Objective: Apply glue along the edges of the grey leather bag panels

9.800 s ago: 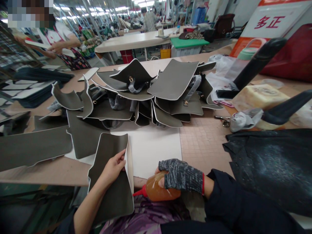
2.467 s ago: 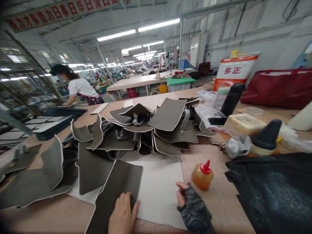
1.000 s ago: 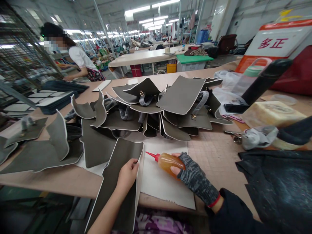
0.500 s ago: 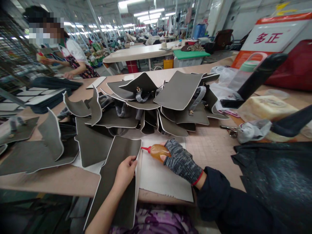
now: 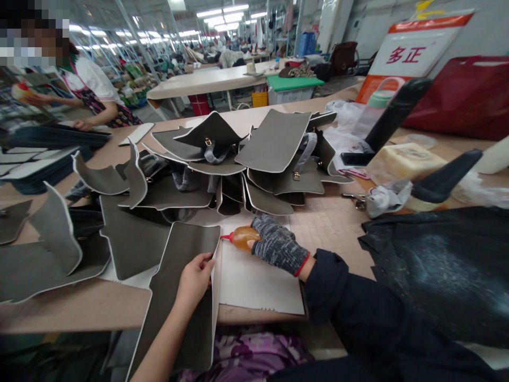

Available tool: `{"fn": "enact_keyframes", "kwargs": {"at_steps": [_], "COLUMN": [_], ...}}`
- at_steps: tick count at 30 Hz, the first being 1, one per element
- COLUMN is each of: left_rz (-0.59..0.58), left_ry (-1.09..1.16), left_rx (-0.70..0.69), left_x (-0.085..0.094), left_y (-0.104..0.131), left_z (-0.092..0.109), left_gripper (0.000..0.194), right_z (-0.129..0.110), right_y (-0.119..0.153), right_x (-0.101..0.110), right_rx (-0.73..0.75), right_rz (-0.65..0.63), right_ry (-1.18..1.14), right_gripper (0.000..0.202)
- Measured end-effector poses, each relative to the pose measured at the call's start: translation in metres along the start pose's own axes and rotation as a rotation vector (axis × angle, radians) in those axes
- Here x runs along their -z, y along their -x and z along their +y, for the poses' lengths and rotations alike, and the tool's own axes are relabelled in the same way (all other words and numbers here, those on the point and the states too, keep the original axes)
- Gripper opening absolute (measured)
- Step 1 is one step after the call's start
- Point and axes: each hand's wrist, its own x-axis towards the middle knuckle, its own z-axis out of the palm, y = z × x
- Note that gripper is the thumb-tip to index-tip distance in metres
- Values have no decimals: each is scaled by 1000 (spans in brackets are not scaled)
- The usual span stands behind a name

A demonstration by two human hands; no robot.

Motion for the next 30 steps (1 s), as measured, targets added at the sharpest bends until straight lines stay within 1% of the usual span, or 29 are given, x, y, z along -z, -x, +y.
{"fn": "enact_keyframes", "kwargs": {"at_steps": [3,9,12,16,23,30], "left_rz": [0,-2,4,9,9,10], "left_ry": [-1,1,-3,-10,-17,-11], "left_rx": [-2,-5,-3,-4,-13,-25], "left_x": [1,1,1,1,1,1], "left_y": [0,0,1,1,1,1], "left_z": [1,2,2,3,3,3], "left_gripper": [26,25,26,27,27,28], "right_z": [0,-1,-1,0,-3,-3], "right_y": [-3,-8,-8,-6,-9,1], "right_x": [2,9,9,8,9,10], "right_rx": [41,39,43,12,27,14], "right_rz": [2,-5,-10,-25,-8,-48], "right_ry": [-12,2,13,22,9,-17], "right_gripper": [35,32,32,33,35,38]}}
